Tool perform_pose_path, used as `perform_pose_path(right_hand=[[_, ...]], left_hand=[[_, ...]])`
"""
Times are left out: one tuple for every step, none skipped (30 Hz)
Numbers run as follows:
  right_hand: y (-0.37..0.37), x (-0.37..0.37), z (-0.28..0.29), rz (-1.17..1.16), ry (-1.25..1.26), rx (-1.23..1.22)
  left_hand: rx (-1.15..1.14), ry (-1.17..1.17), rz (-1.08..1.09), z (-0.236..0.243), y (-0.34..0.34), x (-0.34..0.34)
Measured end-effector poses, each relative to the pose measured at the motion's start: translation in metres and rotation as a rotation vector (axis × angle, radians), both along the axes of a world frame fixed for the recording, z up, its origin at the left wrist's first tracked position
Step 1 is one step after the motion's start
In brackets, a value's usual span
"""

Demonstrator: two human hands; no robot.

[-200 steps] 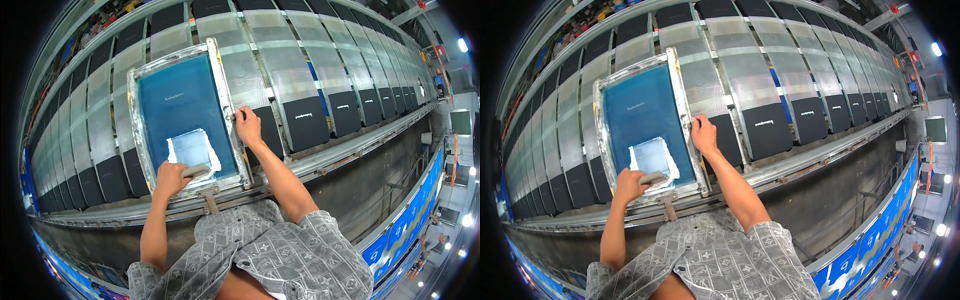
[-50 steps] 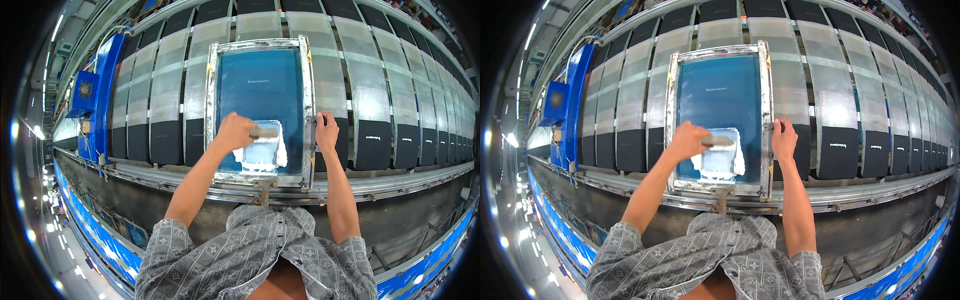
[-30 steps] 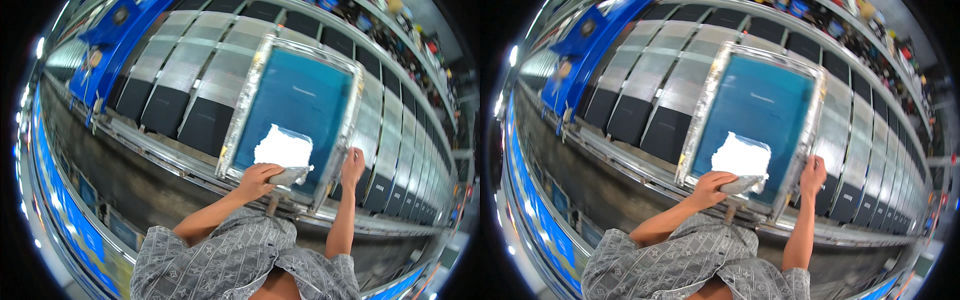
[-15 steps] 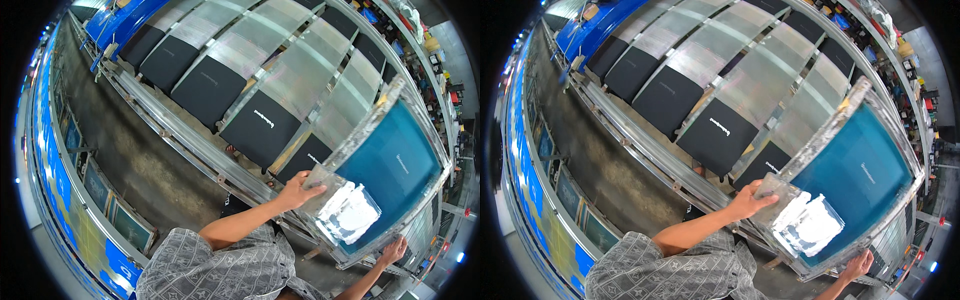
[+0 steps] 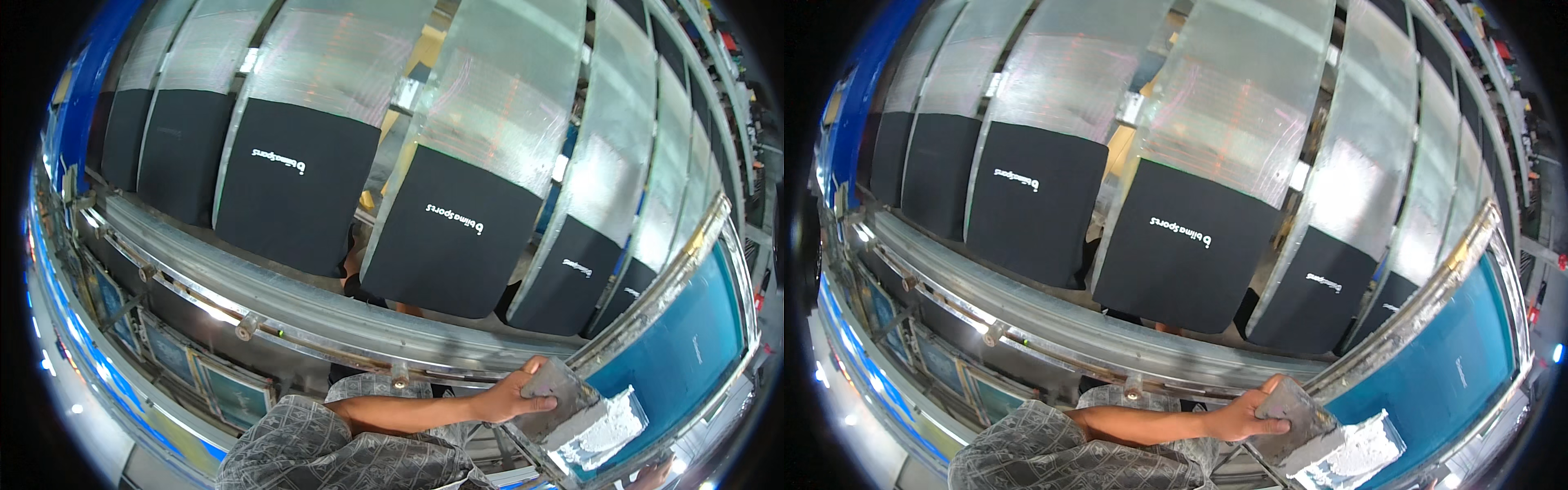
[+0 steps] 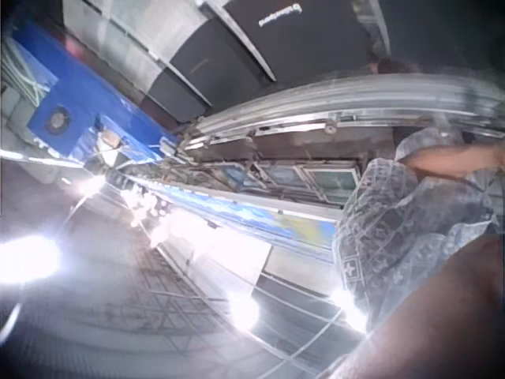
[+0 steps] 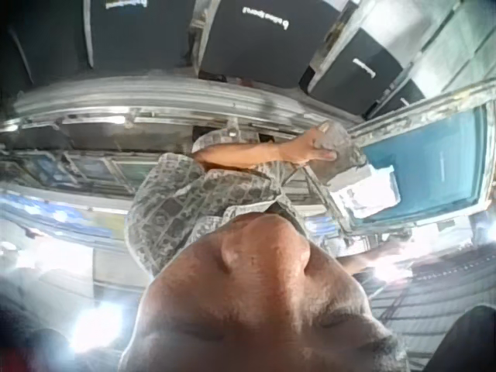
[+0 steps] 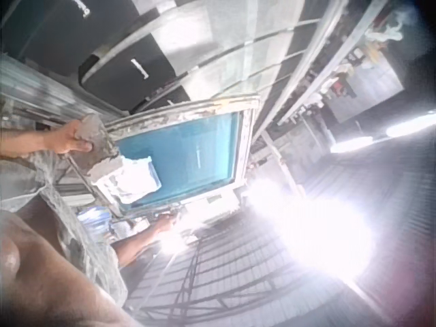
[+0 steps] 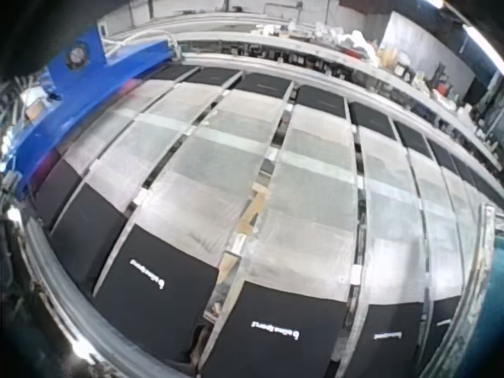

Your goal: The person prepares a screen printing frame by spreading white ink across the mesh using a squeegee. They repeatedly pull the squeegee across the screen to evenly distribute the ink in a factory setting.

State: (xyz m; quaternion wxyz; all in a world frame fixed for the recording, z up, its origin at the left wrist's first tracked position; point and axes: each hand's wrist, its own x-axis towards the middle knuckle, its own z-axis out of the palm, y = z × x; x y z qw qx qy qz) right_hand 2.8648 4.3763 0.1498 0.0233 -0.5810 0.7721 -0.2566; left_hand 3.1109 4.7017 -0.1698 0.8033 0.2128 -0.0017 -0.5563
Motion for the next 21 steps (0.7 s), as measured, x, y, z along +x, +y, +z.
perform_pose_path(right_hand=[[0.02, 0.001, 0.0, -0.001, 0.013, -0.014], [0.036, 0.008, -0.012, -0.015, 0.014, -0.021], [0.04, 0.008, -0.024, -0.012, 0.017, -0.01], [0.042, 0.009, -0.033, -0.016, 0.019, 0.002], [0.046, 0.007, -0.037, -0.027, 0.031, 0.016], [0.05, 0.003, -0.047, -0.037, 0.021, 0.022], [0.05, 0.0, -0.057, -0.046, 0.019, 0.034], [0.05, -0.003, -0.063, -0.046, 0.017, 0.046], [0.051, -0.002, -0.07, -0.053, 0.016, 0.054], [0.051, -0.003, -0.078, -0.055, 0.015, 0.065], [0.054, -0.006, -0.081, -0.06, 0.013, 0.074], [0.054, -0.006, -0.086, -0.063, 0.012, 0.084], [0.055, -0.007, -0.091, -0.066, 0.013, 0.095], [0.053, -0.007, -0.095, -0.063, 0.01, 0.099], [0.052, -0.007, -0.099, -0.059, 0.01, 0.106], [0.052, -0.007, -0.103, -0.056, 0.004, 0.111], [0.051, -0.006, -0.105, -0.053, 0.003, 0.113], [0.05, -0.005, -0.108, -0.049, 0.003, 0.118], [0.05, -0.004, -0.111, -0.046, 0.002, 0.124], [0.049, -0.004, -0.112, -0.043, 0.0, 0.127], [0.049, -0.004, -0.115, -0.041, -0.004, 0.128]], left_hand=[[-0.041, 0.061, -0.021, 0.003, 0.003, -0.001], [-0.055, 0.048, -0.068, -0.004, 0.002, -0.008], [-0.058, 0.032, -0.069, -0.01, 0.002, -0.009], [-0.059, 0.013, -0.069, -0.015, 0.002, -0.01], [-0.069, -0.005, -0.077, -0.015, 0.003, -0.009], [-0.069, 0.074, -0.129, -0.015, 0.004, 0.002], [-0.087, 0.089, -0.128, -0.021, 0.004, -0.002], [-0.106, 0.106, -0.12, -0.025, 0.004, -0.006], [-0.124, 0.123, -0.112, -0.028, 0.004, -0.009], [-0.137, 0.108, -0.124, -0.032, 0.003, -0.012], [-0.151, 0.093, -0.138, -0.035, 0.003, -0.011], [-0.165, 0.079, -0.151, -0.036, 0.004, -0.01], [-0.157, 0.133, -0.144, -0.036, 0.005, -0.009], [-0.153, 0.185, -0.131, -0.033, 0.004, -0.007], [-0.151, 0.238, -0.119, -0.032, 0.004, -0.006], [-0.149, 0.218, -0.111, -0.033, 0.003, -0.007], [-0.15, 0.199, -0.103, -0.034, 0.003, -0.009], [-0.152, 0.179, -0.096, -0.035, 0.003, -0.01], [-0.156, 0.161, -0.087, -0.036, 0.004, -0.011], [-0.163, 0.142, -0.08, -0.037, 0.004, -0.011], [-0.17, 0.123, -0.073, -0.038, 0.004, -0.01]])
